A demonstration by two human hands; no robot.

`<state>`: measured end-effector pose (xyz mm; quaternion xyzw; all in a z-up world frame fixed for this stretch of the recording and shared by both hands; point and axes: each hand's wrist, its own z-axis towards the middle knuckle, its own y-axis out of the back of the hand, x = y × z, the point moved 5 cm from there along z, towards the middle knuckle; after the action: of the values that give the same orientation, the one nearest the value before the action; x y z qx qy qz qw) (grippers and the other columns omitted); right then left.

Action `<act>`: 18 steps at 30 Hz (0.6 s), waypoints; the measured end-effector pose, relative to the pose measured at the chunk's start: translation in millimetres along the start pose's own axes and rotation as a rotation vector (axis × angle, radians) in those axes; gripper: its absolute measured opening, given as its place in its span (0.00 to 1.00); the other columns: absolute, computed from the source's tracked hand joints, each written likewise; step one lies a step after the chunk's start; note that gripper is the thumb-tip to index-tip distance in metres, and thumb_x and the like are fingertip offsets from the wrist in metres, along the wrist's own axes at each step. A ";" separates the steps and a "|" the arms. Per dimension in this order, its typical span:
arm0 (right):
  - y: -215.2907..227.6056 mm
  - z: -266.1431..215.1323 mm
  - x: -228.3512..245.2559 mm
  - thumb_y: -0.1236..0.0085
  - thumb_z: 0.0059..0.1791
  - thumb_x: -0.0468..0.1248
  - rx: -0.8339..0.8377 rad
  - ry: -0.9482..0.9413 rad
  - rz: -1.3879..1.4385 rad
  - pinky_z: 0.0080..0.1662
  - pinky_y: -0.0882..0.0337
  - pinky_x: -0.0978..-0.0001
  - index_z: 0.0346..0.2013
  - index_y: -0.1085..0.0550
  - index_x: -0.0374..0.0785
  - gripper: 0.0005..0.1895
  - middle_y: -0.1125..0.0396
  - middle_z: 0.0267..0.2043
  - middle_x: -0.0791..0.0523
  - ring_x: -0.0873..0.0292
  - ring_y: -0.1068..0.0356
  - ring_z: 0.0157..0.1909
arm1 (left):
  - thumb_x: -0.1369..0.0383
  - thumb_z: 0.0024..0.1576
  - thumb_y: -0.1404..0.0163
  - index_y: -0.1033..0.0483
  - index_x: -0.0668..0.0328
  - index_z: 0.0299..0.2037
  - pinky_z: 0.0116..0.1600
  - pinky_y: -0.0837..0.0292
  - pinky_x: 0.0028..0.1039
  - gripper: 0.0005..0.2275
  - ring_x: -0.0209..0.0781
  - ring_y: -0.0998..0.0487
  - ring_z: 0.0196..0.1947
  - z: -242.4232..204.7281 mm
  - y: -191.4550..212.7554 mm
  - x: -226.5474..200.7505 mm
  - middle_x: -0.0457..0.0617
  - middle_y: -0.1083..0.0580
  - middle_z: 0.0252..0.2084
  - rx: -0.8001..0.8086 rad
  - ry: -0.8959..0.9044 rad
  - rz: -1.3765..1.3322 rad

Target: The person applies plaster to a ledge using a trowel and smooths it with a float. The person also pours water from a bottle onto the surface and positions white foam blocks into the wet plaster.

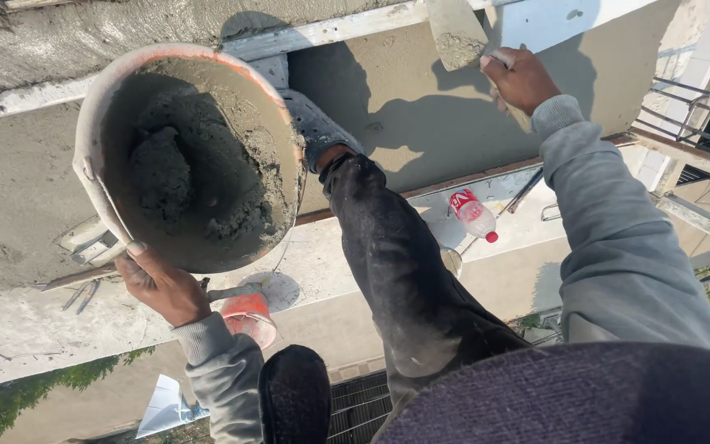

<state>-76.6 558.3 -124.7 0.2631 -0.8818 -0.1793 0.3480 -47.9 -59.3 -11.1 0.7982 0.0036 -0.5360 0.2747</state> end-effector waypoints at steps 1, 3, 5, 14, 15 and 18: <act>0.0 -9.8 14.1 0.51 0.62 0.48 0.021 0.070 -0.086 0.37 0.30 0.60 0.39 0.27 0.32 0.20 0.35 0.22 0.51 0.55 0.32 0.21 | 0.54 0.75 0.57 0.35 0.62 0.45 0.37 0.41 0.21 0.17 0.28 0.38 0.33 0.9 -4.2 -3.1 0.40 0.37 0.34 0.021 0.001 -0.026; 0.2 -36.0 64.6 0.48 0.64 0.47 -0.054 0.345 -0.401 0.37 0.31 0.51 0.39 0.27 0.28 0.22 0.35 0.24 0.44 0.43 0.34 0.28 | 0.56 0.73 0.58 0.35 0.61 0.44 0.33 0.42 0.19 0.15 0.27 0.37 0.30 8.1 -12.5 -7.3 0.40 0.34 0.33 0.043 0.013 -0.107; -3.8 -52.7 132.0 0.45 0.64 0.48 0.043 0.461 -0.596 0.41 0.29 0.49 0.45 0.27 0.30 0.20 0.32 0.29 0.43 0.40 0.29 0.34 | 0.58 0.75 0.59 0.34 0.63 0.42 0.38 0.39 0.23 0.16 0.29 0.38 0.32 8.6 -12.4 -5.8 0.41 0.36 0.32 0.032 0.016 -0.011; -168.4 -51.3 324.2 0.41 0.56 0.45 -0.302 1.349 -1.510 0.40 0.32 0.62 0.43 0.25 0.40 0.12 0.31 0.35 0.55 0.55 0.29 0.40 | 0.59 0.72 0.57 0.34 0.64 0.41 0.32 0.37 0.32 0.14 0.38 0.36 0.26 16.8 -35.4 -32.4 0.50 0.34 0.25 0.027 -0.095 0.088; -188.2 -34.3 327.2 0.42 0.56 0.45 -0.246 1.362 -1.528 0.40 0.31 0.61 0.43 0.24 0.39 0.12 0.30 0.35 0.54 0.54 0.28 0.39 | 0.59 0.73 0.57 0.33 0.64 0.42 0.33 0.36 0.33 0.14 0.39 0.34 0.26 16.1 -36.3 -35.4 0.52 0.33 0.26 0.023 -0.138 0.088; -232.8 6.5 320.3 0.43 0.56 0.46 0.072 1.314 -1.548 0.41 0.29 0.58 0.41 0.23 0.38 0.14 0.29 0.34 0.52 0.51 0.27 0.39 | 0.59 0.72 0.56 0.33 0.64 0.41 0.34 0.33 0.33 0.14 0.43 0.33 0.25 15.1 -34.7 -28.9 0.55 0.32 0.26 0.007 -0.077 0.065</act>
<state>-200.6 185.0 -79.1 0.8187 -0.1082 -0.1487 0.5440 -83.6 -28.2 -5.5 0.7776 -0.0350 -0.5573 0.2890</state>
